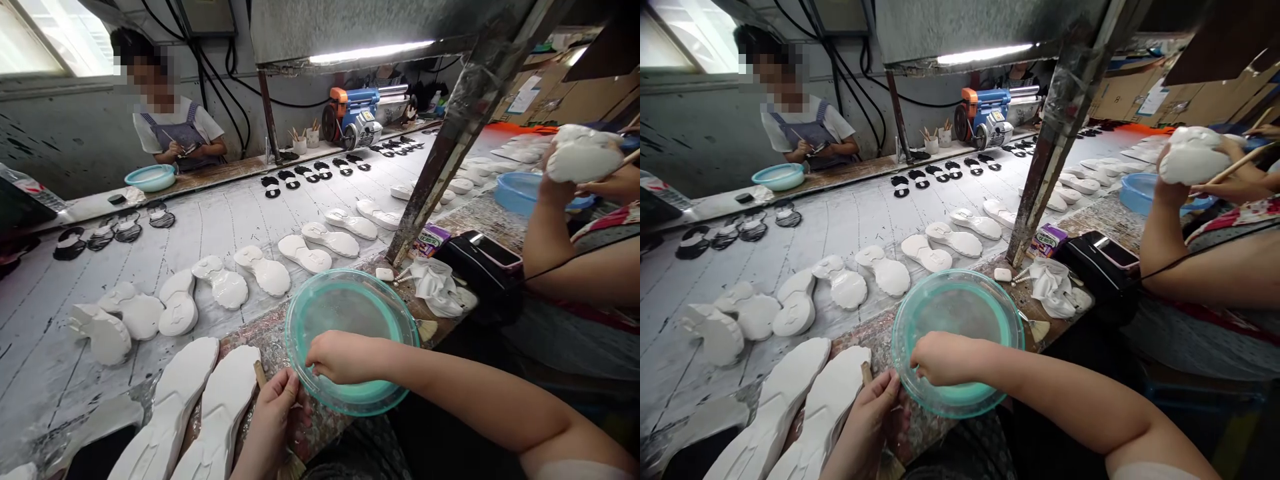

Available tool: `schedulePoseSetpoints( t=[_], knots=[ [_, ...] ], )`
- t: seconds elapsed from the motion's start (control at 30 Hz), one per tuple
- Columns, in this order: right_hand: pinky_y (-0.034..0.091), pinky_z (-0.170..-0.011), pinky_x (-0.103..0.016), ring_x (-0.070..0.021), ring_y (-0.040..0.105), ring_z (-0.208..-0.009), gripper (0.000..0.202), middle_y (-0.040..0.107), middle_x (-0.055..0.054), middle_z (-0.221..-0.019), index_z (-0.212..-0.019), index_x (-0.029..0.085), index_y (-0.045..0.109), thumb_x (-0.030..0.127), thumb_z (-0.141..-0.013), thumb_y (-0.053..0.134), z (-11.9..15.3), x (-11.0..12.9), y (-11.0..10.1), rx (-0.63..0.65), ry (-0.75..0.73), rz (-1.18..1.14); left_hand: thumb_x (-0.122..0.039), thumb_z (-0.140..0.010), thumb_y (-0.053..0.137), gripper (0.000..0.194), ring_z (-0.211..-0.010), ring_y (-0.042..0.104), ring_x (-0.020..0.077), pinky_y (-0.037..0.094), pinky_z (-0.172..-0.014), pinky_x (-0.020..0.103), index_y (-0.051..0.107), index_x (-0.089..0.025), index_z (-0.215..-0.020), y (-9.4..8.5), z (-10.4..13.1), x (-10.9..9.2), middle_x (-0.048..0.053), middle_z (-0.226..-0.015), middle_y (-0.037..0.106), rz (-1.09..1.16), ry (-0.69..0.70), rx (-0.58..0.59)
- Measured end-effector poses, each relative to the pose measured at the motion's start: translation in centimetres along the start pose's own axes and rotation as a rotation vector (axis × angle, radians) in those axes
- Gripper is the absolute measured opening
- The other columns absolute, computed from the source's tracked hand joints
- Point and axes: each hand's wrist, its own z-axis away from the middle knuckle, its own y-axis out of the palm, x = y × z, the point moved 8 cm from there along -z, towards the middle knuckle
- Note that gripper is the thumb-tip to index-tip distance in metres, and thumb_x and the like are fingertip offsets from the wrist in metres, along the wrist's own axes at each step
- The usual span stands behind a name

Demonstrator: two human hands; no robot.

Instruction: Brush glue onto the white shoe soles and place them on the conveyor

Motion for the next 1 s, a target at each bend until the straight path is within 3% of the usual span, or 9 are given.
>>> schedulePoseSetpoints(
  t=[0.2, 0.4, 0.5, 0.63, 0.8, 1.0],
  knots=[
    [0.036, -0.061, -0.027, -0.0196, 0.062, -0.073, 0.015, 0.071, -0.008, -0.086, -0.081, 0.013, 0.071, 0.016, -0.088, 0.058, -0.1, 0.6, -0.3, -0.054, -0.002, 0.064, -0.061, -0.065, 0.078, 0.05, -0.042, 0.048, 0.009, 0.04, -0.04, 0.021, 0.052, -0.019, -0.069, 0.0, 0.1, -0.4, -0.004, -0.056, 0.053, 0.025, 0.018, -0.016],
    [0.039, -0.069, -0.027, -0.0189, 0.061, -0.082, 0.012, 0.069, -0.008, -0.09, -0.088, 0.013, 0.066, 0.012, -0.089, 0.053, 2.5, -3.5, -3.8, -0.295, 0.175, 0.035, -0.062, -0.069, 0.075, 0.049, -0.039, 0.047, 0.0084, 0.038, -0.038, 0.02, 0.051, -0.02, -0.071, 0.2, 0.1, -0.1, -0.003, -0.057, 0.057, 0.001, -0.021, -0.014],
    [0.039, -0.068, -0.026, -0.0171, 0.06, -0.079, 0.013, 0.068, -0.006, -0.087, -0.085, 0.014, 0.065, 0.01, -0.088, 0.054, 4.1, -5.3, -4.6, -0.345, 0.231, 0.002, -0.064, -0.07, 0.073, 0.049, -0.037, 0.048, 0.0096, 0.033, -0.035, 0.019, 0.05, -0.021, -0.072, 0.3, 0.0, 0.2, -0.001, -0.057, 0.06, -0.006, -0.029, 0.004],
    [0.042, -0.069, -0.026, -0.0187, 0.063, -0.082, 0.014, 0.071, -0.006, -0.089, -0.089, 0.014, 0.07, 0.012, -0.09, 0.056, 4.0, -4.9, -3.7, -0.305, 0.219, -0.037, -0.067, -0.069, 0.072, 0.051, -0.037, 0.048, 0.0106, 0.031, -0.033, 0.019, 0.048, -0.021, -0.071, 0.3, 0.0, 0.2, -0.001, -0.057, 0.061, -0.021, -0.041, 0.003],
    [0.044, -0.072, -0.025, -0.0198, 0.067, -0.089, 0.015, 0.074, -0.005, -0.096, -0.096, 0.018, 0.076, 0.022, -0.094, 0.061, 1.3, -1.4, -1.2, -0.129, 0.053, -0.049, -0.064, -0.065, 0.078, 0.052, -0.041, 0.051, 0.0096, 0.038, -0.039, 0.02, 0.051, -0.02, -0.071, 0.2, 0.3, -0.7, -0.004, -0.056, 0.056, -0.01, -0.027, -0.025],
    [0.038, -0.064, -0.027, -0.0204, 0.064, -0.078, 0.019, 0.072, -0.009, -0.089, -0.083, 0.012, 0.073, 0.013, -0.09, 0.056, -0.5, 0.5, -0.2, -0.061, 0.002, 0.025, -0.066, -0.058, 0.08, 0.056, -0.041, 0.05, 0.0104, 0.036, -0.037, 0.021, 0.051, -0.02, -0.068, 0.0, 0.1, -0.6, -0.004, -0.055, 0.054, 0.0, -0.022, -0.056]
  ],
)
